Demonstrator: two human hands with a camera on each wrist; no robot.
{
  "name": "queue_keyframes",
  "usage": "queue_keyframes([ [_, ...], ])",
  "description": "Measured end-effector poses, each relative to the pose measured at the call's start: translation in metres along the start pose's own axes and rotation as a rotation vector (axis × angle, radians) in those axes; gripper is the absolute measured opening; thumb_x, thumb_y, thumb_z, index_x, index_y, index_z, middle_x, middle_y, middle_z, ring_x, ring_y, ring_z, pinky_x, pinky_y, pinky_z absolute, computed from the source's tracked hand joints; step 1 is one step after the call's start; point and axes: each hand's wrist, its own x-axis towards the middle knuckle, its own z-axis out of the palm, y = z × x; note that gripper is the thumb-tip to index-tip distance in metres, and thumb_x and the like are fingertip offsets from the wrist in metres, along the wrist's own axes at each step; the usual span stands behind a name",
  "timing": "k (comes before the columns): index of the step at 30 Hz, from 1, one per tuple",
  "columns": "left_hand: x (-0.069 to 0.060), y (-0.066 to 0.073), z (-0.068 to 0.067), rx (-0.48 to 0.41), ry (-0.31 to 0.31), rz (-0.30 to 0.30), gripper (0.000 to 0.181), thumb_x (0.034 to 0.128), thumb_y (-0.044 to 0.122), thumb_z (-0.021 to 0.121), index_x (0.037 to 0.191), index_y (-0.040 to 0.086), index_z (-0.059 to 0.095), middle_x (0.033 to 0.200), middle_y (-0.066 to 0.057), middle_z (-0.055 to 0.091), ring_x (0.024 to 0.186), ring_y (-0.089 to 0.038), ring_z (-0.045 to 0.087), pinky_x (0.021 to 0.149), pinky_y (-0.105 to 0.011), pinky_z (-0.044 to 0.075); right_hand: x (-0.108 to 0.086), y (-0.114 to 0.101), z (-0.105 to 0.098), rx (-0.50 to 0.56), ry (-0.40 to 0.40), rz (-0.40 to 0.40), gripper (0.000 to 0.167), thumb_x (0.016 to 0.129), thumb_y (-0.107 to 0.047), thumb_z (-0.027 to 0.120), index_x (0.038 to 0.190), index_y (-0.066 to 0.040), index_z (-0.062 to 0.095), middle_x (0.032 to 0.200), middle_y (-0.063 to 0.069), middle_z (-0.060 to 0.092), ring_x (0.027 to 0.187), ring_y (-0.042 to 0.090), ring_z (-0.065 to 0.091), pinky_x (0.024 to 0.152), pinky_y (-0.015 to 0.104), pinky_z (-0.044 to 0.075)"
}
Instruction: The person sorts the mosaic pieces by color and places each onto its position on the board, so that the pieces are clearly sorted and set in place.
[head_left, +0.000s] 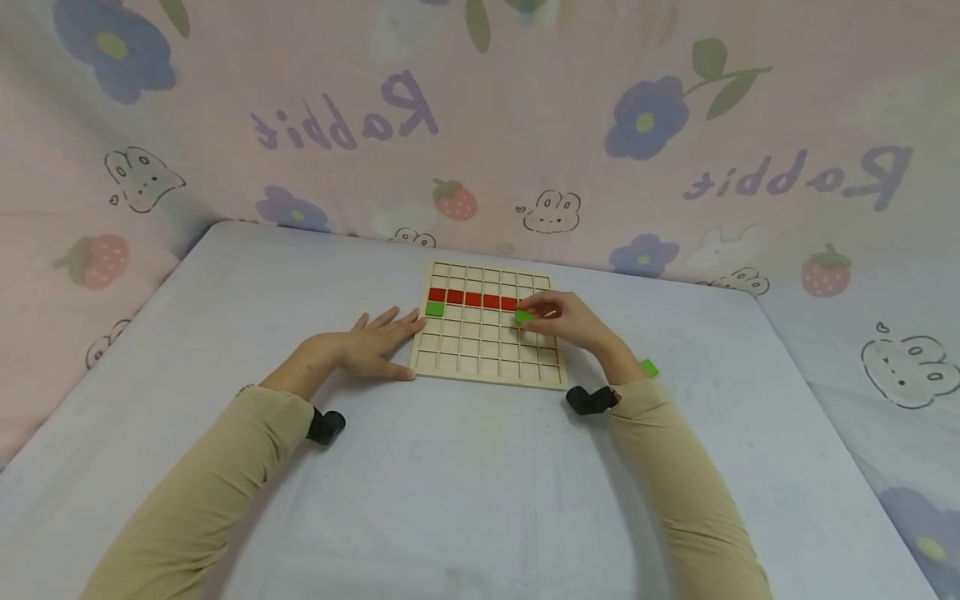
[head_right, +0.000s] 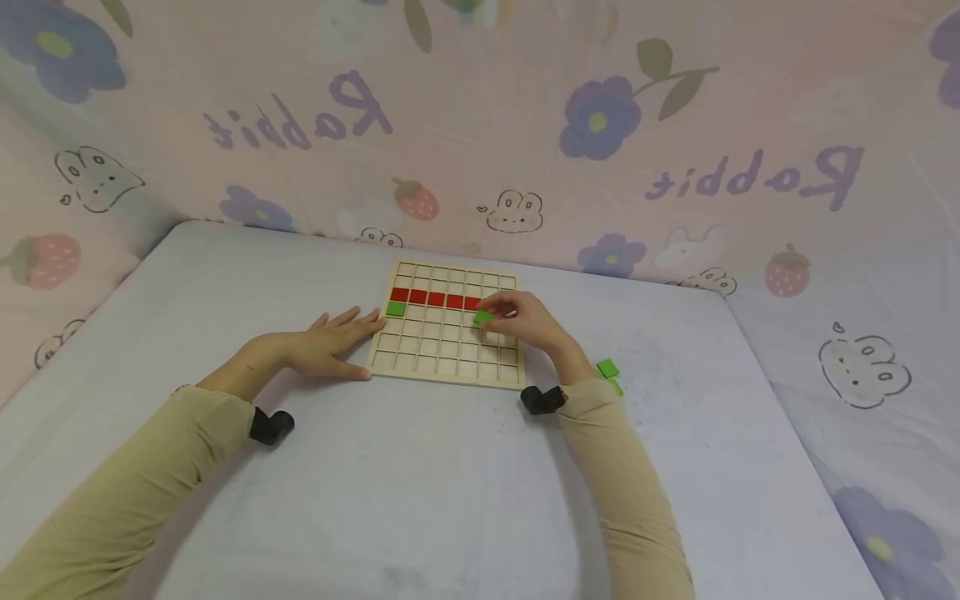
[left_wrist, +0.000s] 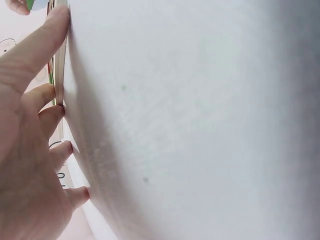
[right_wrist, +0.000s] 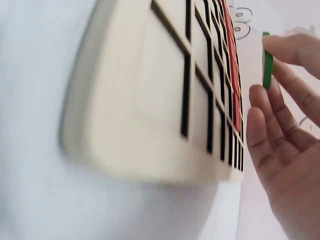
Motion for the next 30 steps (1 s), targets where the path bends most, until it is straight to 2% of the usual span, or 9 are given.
queue_keyframes([
  [7,0.001,-0.001,0.001,-0.002,0.002,0.006,0.091,0.0905,0.047,0.061,0.156,0.015,0.007,0.162,-0.010,-0.001,0.147,-0.037,-0.010,0.113,-0.063,-0.011,0.009,-0.004,0.009,-0.046,0.015,0.005,0.035,0.087,-0.014,0.071,0.120,-0.002,0.065,0.111,0.015,0.065,0.095,0.021,0.059,0.081,0.028,0.048],
  [13,0.002,-0.001,0.001,0.000,0.005,0.009,0.090,0.0904,0.048,0.060,0.156,0.015,0.008,0.162,-0.010,-0.001,0.147,-0.037,-0.010,0.113,-0.064,-0.010,0.016,-0.006,0.016,-0.041,0.018,0.031,0.034,0.086,-0.014,0.072,0.119,-0.005,0.065,0.108,0.012,0.065,0.092,0.020,0.057,0.077,0.028,0.047],
  [24,0.000,0.001,0.000,0.004,0.001,-0.003,0.090,0.0910,0.046,0.060,0.156,0.014,0.007,0.162,-0.010,-0.001,0.147,-0.037,-0.010,0.113,-0.064,-0.009,0.024,-0.015,0.025,-0.048,0.016,0.040,0.034,0.086,-0.016,0.072,0.118,-0.006,0.066,0.107,0.009,0.064,0.092,0.019,0.057,0.081,0.029,0.046],
  [30,0.000,0.000,0.000,0.011,0.002,-0.005,0.090,0.0910,0.046,0.060,0.156,0.014,0.007,0.162,-0.010,-0.001,0.147,-0.037,-0.010,0.113,-0.064,-0.009,0.031,-0.019,0.032,-0.042,0.009,0.029,0.034,0.086,-0.016,0.072,0.117,-0.006,0.066,0.104,0.009,0.065,0.089,0.019,0.056,0.077,0.028,0.045],
])
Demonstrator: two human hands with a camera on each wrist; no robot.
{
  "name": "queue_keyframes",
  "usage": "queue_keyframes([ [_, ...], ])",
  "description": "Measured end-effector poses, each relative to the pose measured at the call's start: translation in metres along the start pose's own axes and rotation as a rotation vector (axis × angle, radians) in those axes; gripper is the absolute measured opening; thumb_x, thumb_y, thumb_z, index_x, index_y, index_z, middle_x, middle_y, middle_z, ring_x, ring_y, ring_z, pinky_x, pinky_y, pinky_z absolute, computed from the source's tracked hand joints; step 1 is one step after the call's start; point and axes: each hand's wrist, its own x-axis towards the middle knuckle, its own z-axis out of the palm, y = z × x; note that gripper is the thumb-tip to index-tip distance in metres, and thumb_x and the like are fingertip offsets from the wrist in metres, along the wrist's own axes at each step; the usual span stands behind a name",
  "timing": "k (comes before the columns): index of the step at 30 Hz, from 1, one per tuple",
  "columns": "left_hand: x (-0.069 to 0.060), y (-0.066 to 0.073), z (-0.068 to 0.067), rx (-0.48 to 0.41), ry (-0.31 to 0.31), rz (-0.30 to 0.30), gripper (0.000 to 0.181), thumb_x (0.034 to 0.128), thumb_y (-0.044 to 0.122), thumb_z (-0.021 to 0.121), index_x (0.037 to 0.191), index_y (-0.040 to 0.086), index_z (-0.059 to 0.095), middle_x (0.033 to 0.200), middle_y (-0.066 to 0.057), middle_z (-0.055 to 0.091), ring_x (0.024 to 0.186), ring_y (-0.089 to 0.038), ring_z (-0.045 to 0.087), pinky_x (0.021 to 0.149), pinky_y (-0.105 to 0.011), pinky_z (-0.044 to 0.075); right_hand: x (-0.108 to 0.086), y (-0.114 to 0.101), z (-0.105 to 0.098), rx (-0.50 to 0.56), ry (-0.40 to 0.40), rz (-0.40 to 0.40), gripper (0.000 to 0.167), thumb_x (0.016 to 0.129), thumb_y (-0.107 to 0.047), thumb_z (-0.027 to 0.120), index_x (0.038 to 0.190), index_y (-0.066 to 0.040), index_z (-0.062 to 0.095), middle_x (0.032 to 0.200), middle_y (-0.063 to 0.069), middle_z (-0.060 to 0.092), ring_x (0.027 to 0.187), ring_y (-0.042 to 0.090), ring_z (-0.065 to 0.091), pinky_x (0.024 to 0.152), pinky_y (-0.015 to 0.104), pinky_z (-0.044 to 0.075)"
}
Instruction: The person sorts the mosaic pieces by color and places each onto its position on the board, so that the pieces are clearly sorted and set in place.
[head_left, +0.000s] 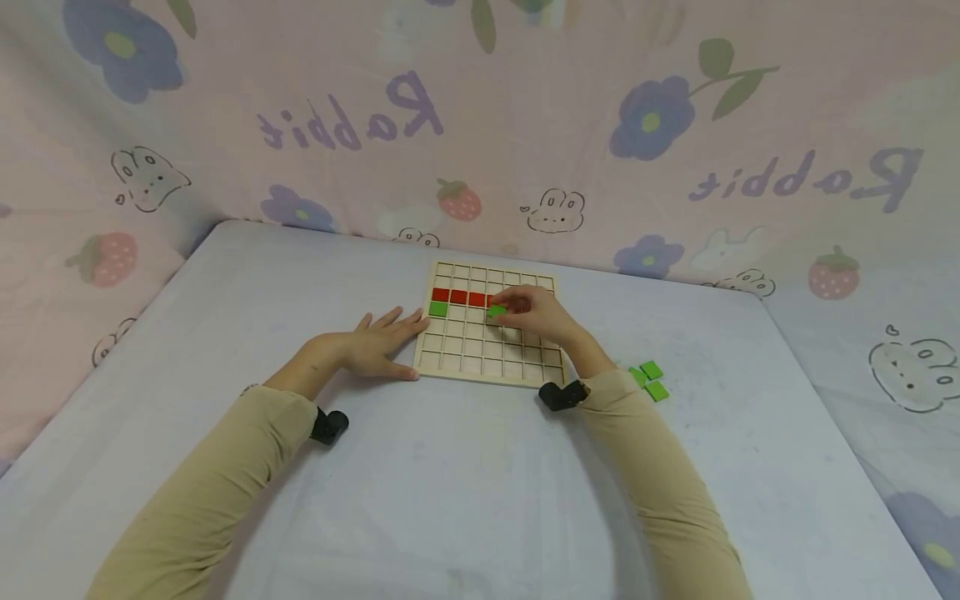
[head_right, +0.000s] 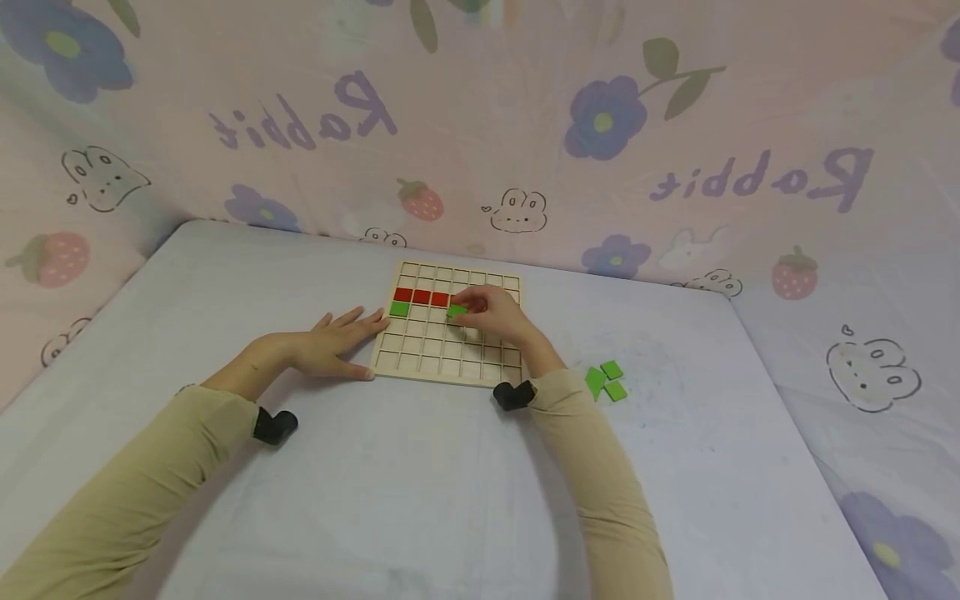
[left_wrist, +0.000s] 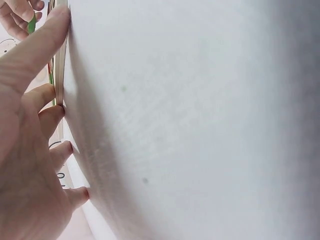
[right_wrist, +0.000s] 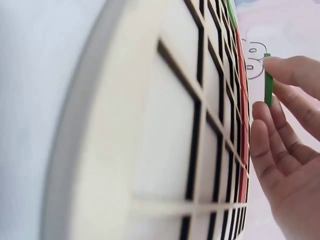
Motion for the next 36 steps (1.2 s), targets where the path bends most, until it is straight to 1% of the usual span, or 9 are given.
queue_keyframes([
  [5,0.001,0.000,0.000,0.003,-0.006,-0.001,0.090,0.0912,0.048,0.059,0.156,0.014,0.006,0.162,-0.010,-0.002,0.147,-0.037,-0.010,0.113,-0.064,-0.008,0.005,-0.005,0.006,-0.019,-0.013,0.005,0.032,0.086,-0.018,0.072,0.116,-0.007,0.067,0.107,0.008,0.066,0.092,0.019,0.058,0.079,0.029,0.046],
  [9,0.001,0.000,0.000,-0.001,-0.008,-0.005,0.090,0.0912,0.048,0.059,0.156,0.014,0.006,0.162,-0.009,-0.002,0.147,-0.038,-0.010,0.113,-0.064,-0.008,0.007,-0.009,0.008,-0.036,-0.008,0.021,0.032,0.086,-0.020,0.072,0.115,-0.010,0.067,0.106,0.007,0.065,0.094,0.020,0.059,0.080,0.030,0.047],
  [20,0.002,-0.001,0.000,0.010,-0.010,-0.006,0.090,0.0915,0.049,0.058,0.156,0.015,0.006,0.162,-0.009,-0.003,0.147,-0.037,-0.011,0.113,-0.064,-0.009,0.017,-0.015,0.018,-0.019,-0.029,0.006,0.031,0.086,-0.018,0.072,0.115,-0.007,0.068,0.100,0.008,0.066,0.090,0.018,0.059,0.076,0.025,0.045],
  [29,0.000,0.002,-0.002,0.001,-0.009,-0.015,0.089,0.0918,0.047,0.059,0.156,0.014,0.006,0.162,-0.009,-0.002,0.147,-0.038,-0.010,0.113,-0.064,-0.008,0.024,-0.018,0.025,-0.042,-0.029,0.015,0.031,0.086,-0.017,0.072,0.115,-0.007,0.068,0.102,0.008,0.065,0.090,0.019,0.059,0.073,0.025,0.046],
  [36,-0.001,0.003,-0.002,-0.011,-0.008,-0.006,0.089,0.0917,0.045,0.060,0.155,0.013,0.007,0.162,-0.010,-0.001,0.147,-0.038,-0.010,0.113,-0.064,-0.009,0.027,-0.021,0.028,-0.069,-0.044,0.024,0.031,0.086,-0.017,0.072,0.115,-0.008,0.068,0.101,0.008,0.065,0.089,0.019,0.058,0.072,0.025,0.046],
])
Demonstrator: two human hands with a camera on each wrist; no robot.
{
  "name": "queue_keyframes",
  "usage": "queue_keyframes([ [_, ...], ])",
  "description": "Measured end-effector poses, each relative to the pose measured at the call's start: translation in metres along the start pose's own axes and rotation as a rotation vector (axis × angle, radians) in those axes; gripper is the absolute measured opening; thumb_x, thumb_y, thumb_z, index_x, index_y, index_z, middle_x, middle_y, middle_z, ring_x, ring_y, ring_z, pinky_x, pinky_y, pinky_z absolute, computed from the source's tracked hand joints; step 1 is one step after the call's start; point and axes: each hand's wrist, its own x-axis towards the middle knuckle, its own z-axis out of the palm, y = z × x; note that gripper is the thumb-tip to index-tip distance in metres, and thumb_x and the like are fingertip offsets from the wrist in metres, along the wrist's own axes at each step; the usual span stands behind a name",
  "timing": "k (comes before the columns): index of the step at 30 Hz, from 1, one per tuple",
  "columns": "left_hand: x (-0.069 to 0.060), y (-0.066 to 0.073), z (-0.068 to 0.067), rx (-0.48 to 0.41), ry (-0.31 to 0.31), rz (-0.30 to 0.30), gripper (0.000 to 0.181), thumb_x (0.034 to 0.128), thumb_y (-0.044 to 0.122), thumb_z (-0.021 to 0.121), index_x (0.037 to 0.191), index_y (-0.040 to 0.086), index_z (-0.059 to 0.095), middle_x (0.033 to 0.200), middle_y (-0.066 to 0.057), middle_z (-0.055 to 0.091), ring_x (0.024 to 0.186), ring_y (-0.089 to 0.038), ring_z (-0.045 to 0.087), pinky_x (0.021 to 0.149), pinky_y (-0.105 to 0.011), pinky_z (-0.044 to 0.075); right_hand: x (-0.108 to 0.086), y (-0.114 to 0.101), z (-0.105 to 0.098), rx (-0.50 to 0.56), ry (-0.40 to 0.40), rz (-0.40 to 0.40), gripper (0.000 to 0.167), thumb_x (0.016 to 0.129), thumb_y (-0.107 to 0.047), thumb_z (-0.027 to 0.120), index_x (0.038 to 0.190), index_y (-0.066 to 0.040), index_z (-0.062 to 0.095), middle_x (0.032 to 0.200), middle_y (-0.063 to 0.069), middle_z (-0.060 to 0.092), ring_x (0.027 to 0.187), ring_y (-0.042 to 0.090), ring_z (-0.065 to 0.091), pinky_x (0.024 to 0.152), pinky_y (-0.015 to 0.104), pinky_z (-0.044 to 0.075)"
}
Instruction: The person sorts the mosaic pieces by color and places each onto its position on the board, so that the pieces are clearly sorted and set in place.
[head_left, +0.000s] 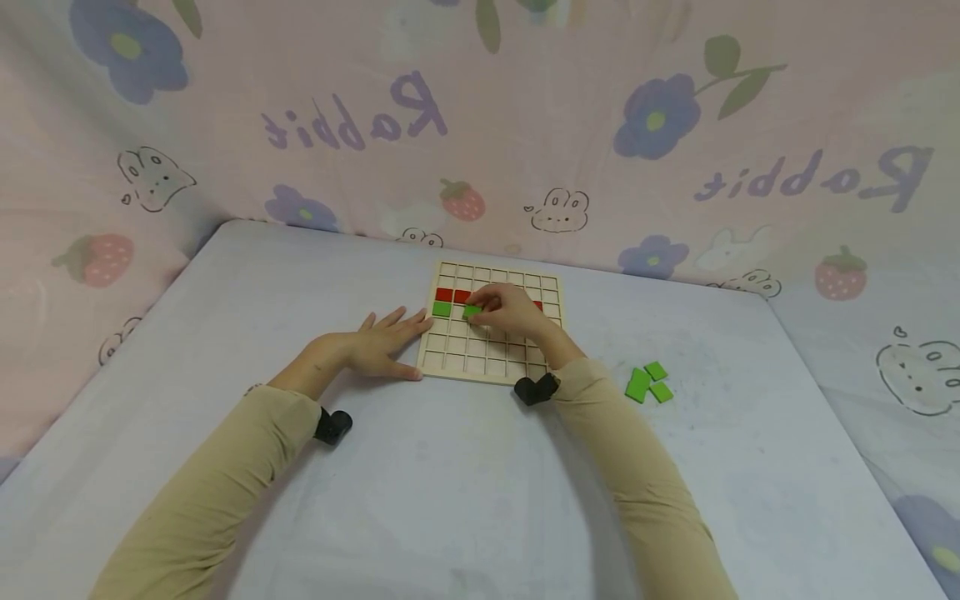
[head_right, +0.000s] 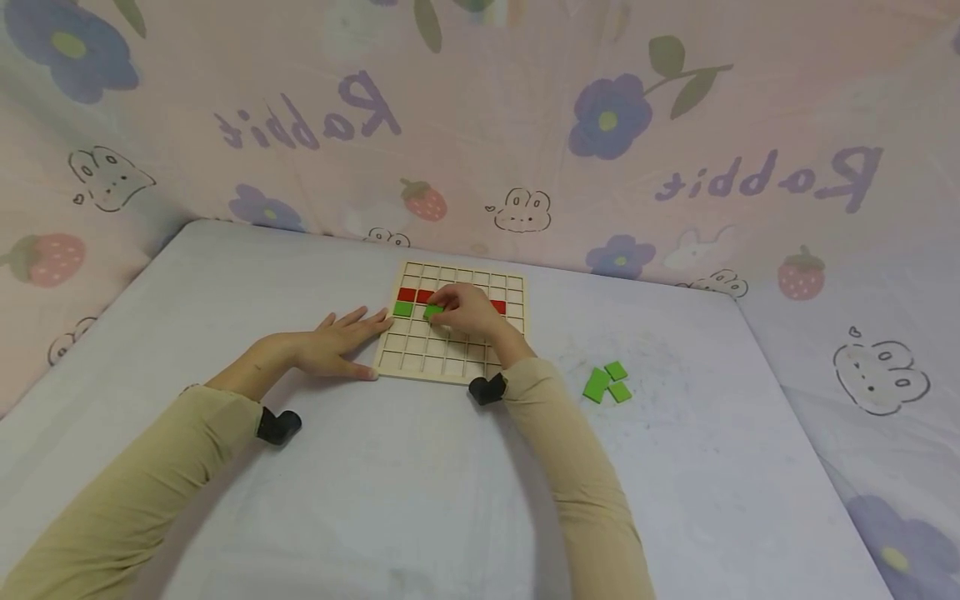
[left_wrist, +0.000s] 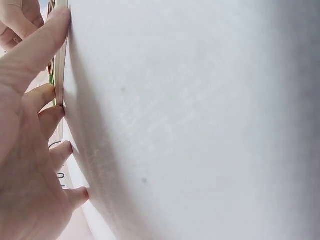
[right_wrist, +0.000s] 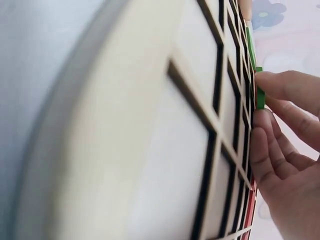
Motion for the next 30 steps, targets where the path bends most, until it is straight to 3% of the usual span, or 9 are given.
queue_keyframes([
  [9,0.0003,-0.0008,0.0001,0.006,0.003,0.006,0.089,0.0914,0.045,0.060,0.156,0.014,0.007,0.162,-0.011,0.000,0.147,-0.038,-0.010,0.113,-0.064,-0.009,0.0041,-0.0030,0.0021,-0.044,-0.007,-0.005,0.031,0.085,-0.018,0.073,0.115,-0.008,0.068,0.103,0.007,0.066,0.090,0.019,0.059,0.073,0.026,0.046],
  [21,0.0021,-0.0044,0.0013,0.002,0.007,0.006,0.090,0.0909,0.047,0.060,0.156,0.015,0.007,0.162,-0.010,-0.001,0.147,-0.037,-0.010,0.113,-0.065,-0.009,0.0026,-0.0039,0.0029,0.053,0.003,0.013,0.032,0.084,-0.015,0.073,0.115,-0.007,0.067,0.105,0.010,0.066,0.096,0.021,0.062,0.083,0.031,0.049],
  [30,0.0018,-0.0033,0.0017,0.016,0.010,-0.001,0.089,0.0908,0.047,0.060,0.156,0.015,0.008,0.162,-0.010,0.000,0.148,-0.037,-0.009,0.113,-0.065,-0.008,0.0041,-0.0021,0.0044,0.026,0.012,0.025,0.028,0.087,-0.016,0.069,0.114,-0.008,0.070,0.107,0.009,0.066,0.099,0.022,0.061,0.081,0.031,0.050],
])
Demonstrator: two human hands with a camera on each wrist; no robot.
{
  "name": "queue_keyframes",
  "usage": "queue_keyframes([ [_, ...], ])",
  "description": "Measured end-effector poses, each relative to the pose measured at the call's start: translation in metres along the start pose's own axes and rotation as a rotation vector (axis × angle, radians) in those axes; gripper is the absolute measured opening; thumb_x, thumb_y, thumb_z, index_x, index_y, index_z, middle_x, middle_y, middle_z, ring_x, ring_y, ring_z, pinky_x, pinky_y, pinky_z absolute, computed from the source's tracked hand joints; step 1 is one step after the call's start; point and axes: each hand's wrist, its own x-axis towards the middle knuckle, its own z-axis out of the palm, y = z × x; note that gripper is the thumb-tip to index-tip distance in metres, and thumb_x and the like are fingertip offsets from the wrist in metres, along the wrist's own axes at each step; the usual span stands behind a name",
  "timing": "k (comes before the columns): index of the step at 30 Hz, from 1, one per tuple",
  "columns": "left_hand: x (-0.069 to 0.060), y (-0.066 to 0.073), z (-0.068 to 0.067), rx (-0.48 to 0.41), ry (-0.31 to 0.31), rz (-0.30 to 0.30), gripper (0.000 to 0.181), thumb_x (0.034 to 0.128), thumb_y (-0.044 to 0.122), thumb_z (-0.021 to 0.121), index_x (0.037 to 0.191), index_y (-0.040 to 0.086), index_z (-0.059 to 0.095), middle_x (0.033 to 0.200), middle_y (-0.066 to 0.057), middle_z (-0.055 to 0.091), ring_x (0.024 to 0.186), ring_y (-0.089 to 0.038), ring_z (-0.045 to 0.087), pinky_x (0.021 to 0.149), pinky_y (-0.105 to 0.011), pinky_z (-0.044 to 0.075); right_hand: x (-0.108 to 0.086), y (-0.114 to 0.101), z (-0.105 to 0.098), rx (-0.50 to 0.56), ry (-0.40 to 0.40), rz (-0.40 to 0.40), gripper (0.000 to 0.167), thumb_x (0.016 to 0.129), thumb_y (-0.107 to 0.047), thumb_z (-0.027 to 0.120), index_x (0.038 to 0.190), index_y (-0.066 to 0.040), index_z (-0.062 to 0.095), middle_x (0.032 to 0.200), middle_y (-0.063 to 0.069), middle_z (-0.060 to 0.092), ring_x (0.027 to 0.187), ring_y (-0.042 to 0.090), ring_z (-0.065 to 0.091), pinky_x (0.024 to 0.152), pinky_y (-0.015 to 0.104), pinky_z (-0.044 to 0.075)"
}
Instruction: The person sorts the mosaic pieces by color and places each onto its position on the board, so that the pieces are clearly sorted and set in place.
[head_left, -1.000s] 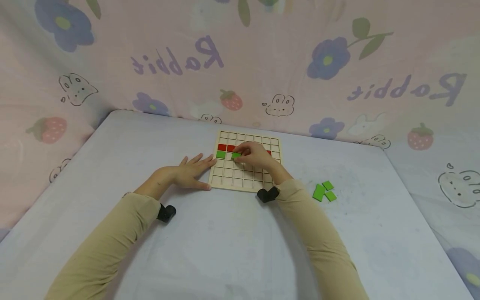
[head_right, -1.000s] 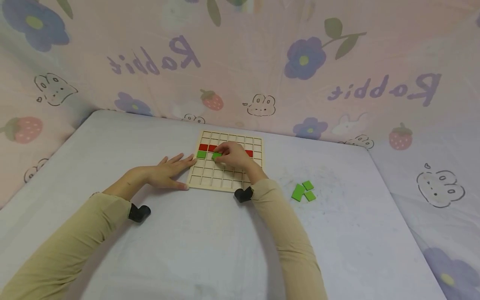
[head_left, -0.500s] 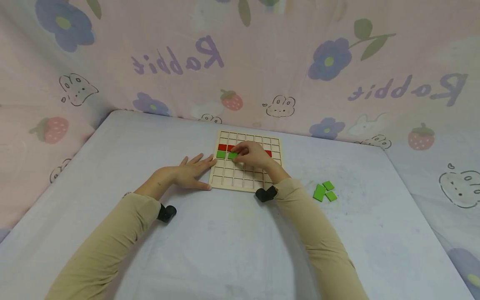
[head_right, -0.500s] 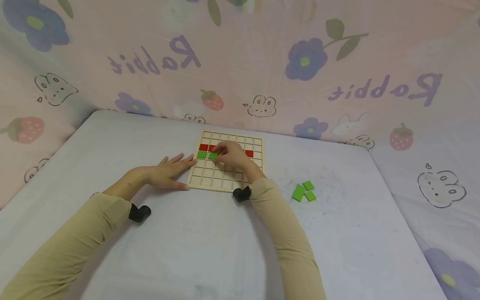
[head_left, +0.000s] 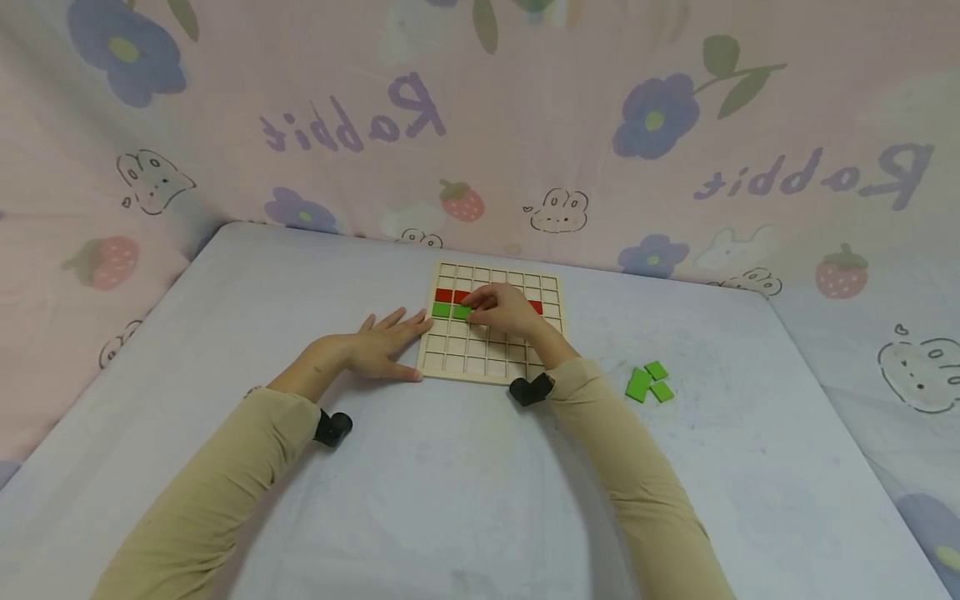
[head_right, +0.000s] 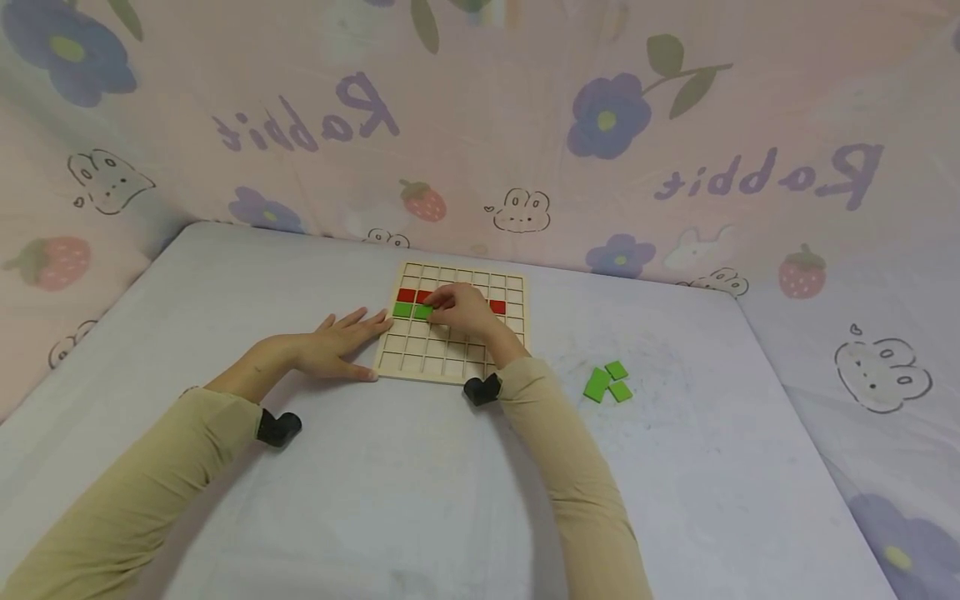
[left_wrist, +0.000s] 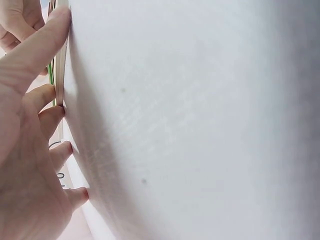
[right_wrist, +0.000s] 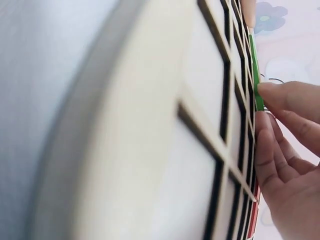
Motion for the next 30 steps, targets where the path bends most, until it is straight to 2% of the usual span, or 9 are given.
queue_keyframes([
  [12,0.001,0.001,0.001,0.000,0.002,-0.006,0.089,0.0909,0.048,0.060,0.156,0.016,0.007,0.162,-0.009,-0.001,0.147,-0.038,-0.009,0.113,-0.065,-0.008,-0.001,-0.001,0.002,-0.016,0.009,0.017,0.026,0.088,-0.018,0.069,0.113,-0.011,0.070,0.103,0.006,0.065,0.096,0.020,0.058,0.079,0.028,0.048],
  [23,0.000,0.002,0.001,0.009,0.006,-0.004,0.088,0.0913,0.047,0.060,0.156,0.014,0.008,0.162,-0.011,0.000,0.147,-0.039,-0.008,0.113,-0.066,-0.007,-0.005,0.005,0.000,0.121,0.009,-0.007,0.031,0.087,-0.016,0.070,0.117,-0.008,0.068,0.107,0.008,0.065,0.096,0.020,0.060,0.083,0.028,0.049],
  [30,-0.001,0.002,0.000,0.010,0.004,-0.002,0.088,0.0919,0.046,0.059,0.155,0.013,0.008,0.162,-0.011,-0.001,0.147,-0.039,-0.008,0.112,-0.066,-0.007,-0.012,0.006,-0.003,0.216,0.032,-0.009,0.032,0.088,-0.016,0.069,0.118,-0.006,0.066,0.106,0.009,0.066,0.096,0.019,0.061,0.079,0.026,0.050],
])
